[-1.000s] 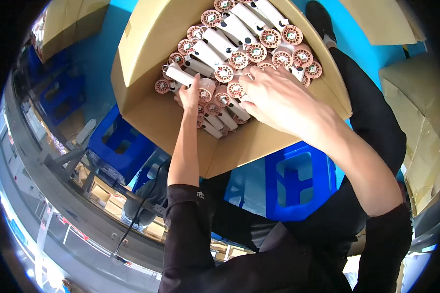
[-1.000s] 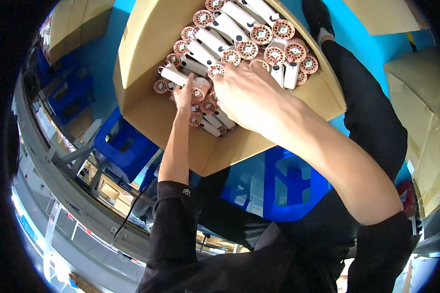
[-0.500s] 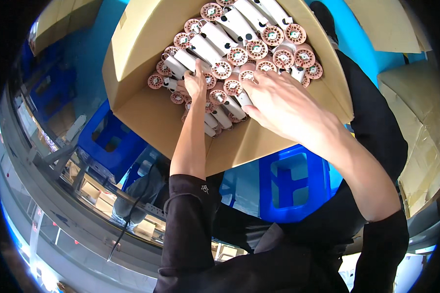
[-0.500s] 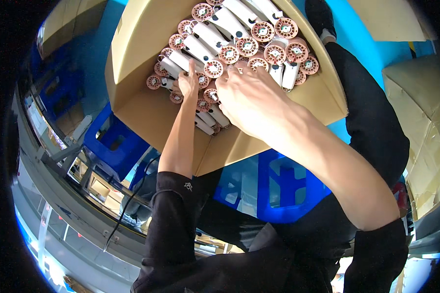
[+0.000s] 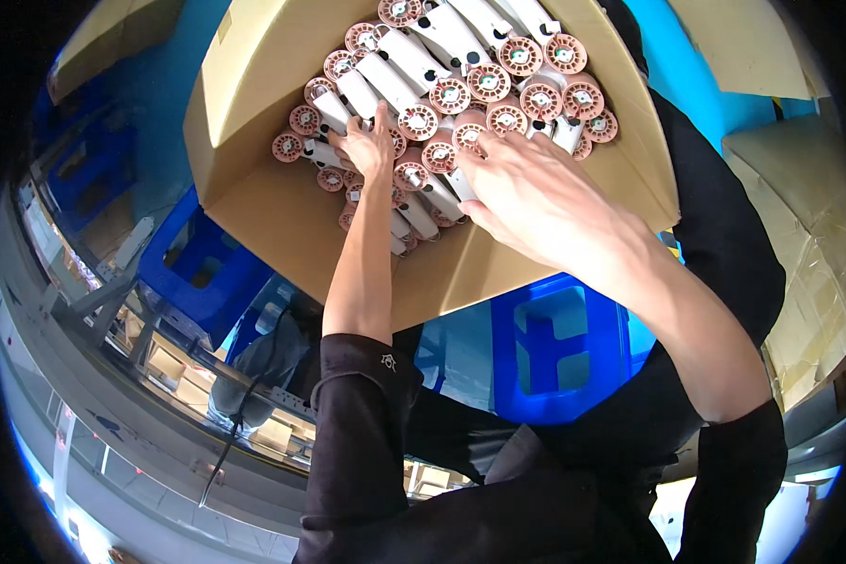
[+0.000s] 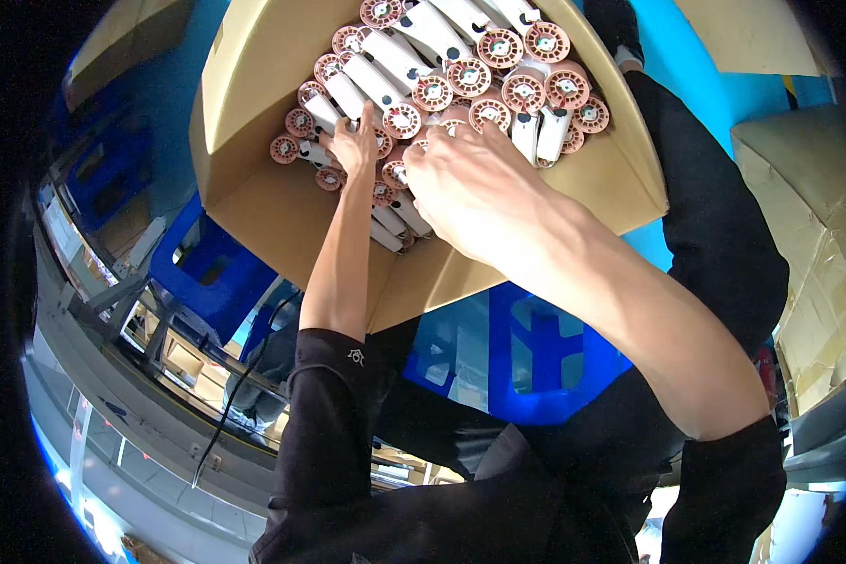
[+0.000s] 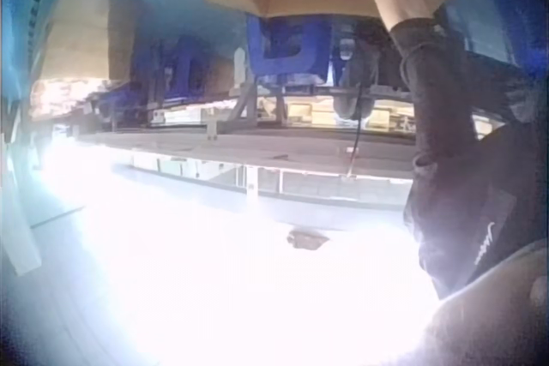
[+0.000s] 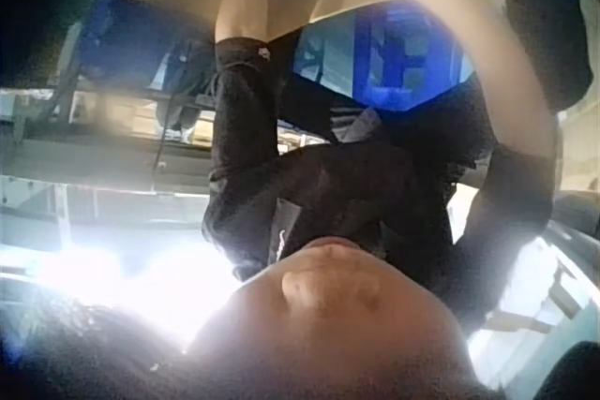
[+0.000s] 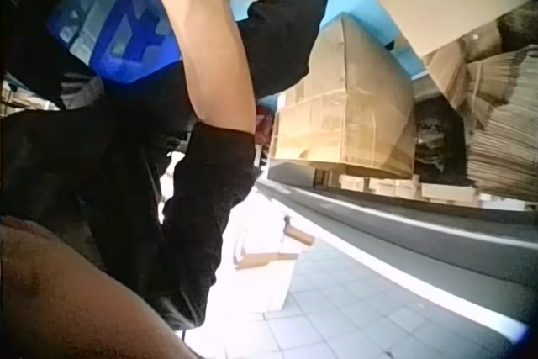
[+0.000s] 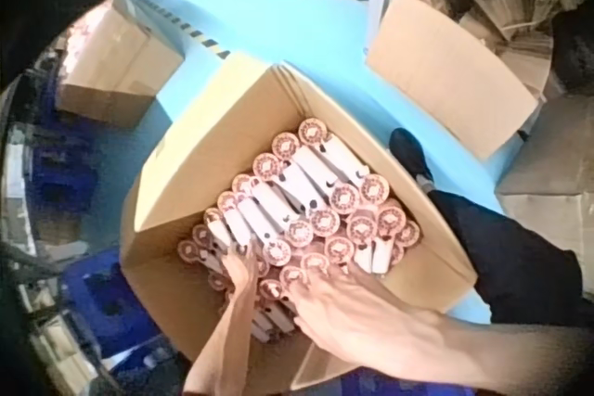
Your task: Assembling handheld fans with an electric screwdriver and packing them into boxes.
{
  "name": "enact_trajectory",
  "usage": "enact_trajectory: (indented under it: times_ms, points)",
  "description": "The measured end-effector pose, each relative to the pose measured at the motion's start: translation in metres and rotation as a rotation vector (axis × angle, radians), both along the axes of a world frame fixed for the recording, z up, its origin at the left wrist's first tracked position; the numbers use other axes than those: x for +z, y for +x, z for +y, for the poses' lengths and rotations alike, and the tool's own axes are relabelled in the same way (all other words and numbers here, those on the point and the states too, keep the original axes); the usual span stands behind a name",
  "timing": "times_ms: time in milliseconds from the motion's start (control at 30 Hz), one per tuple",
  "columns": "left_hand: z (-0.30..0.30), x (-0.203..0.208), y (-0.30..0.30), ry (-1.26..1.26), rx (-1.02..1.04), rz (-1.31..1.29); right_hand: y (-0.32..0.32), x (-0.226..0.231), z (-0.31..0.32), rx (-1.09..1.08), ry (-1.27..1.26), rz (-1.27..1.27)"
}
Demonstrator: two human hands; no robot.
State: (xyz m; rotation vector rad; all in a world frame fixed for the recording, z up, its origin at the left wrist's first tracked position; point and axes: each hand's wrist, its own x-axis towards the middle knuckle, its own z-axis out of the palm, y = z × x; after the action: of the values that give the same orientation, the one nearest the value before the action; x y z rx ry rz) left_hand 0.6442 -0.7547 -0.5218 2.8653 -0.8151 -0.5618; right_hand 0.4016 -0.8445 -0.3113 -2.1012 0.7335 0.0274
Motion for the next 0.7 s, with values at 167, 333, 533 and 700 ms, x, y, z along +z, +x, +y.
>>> enact_trajectory:
  times_ms: [167,333,533,700]
  points:
    - [0.006,0.011,-0.006,-0.001,-0.13,0.032,0.004,-0.004,0.005,-0.004,0.0,0.011]
    - [0.026,0.011,0.018,-0.322,0.019,0.251,0.002,-0.002,0.002,0.033,0.061,0.017]
    - [0.036,0.032,0.021,-0.195,0.077,0.354,0.003,-0.003,0.002,0.042,0.068,0.035]
    - [0.069,0.017,0.032,-0.339,0.287,0.146,0.01,0.006,-0.002,0.087,0.096,-0.017]
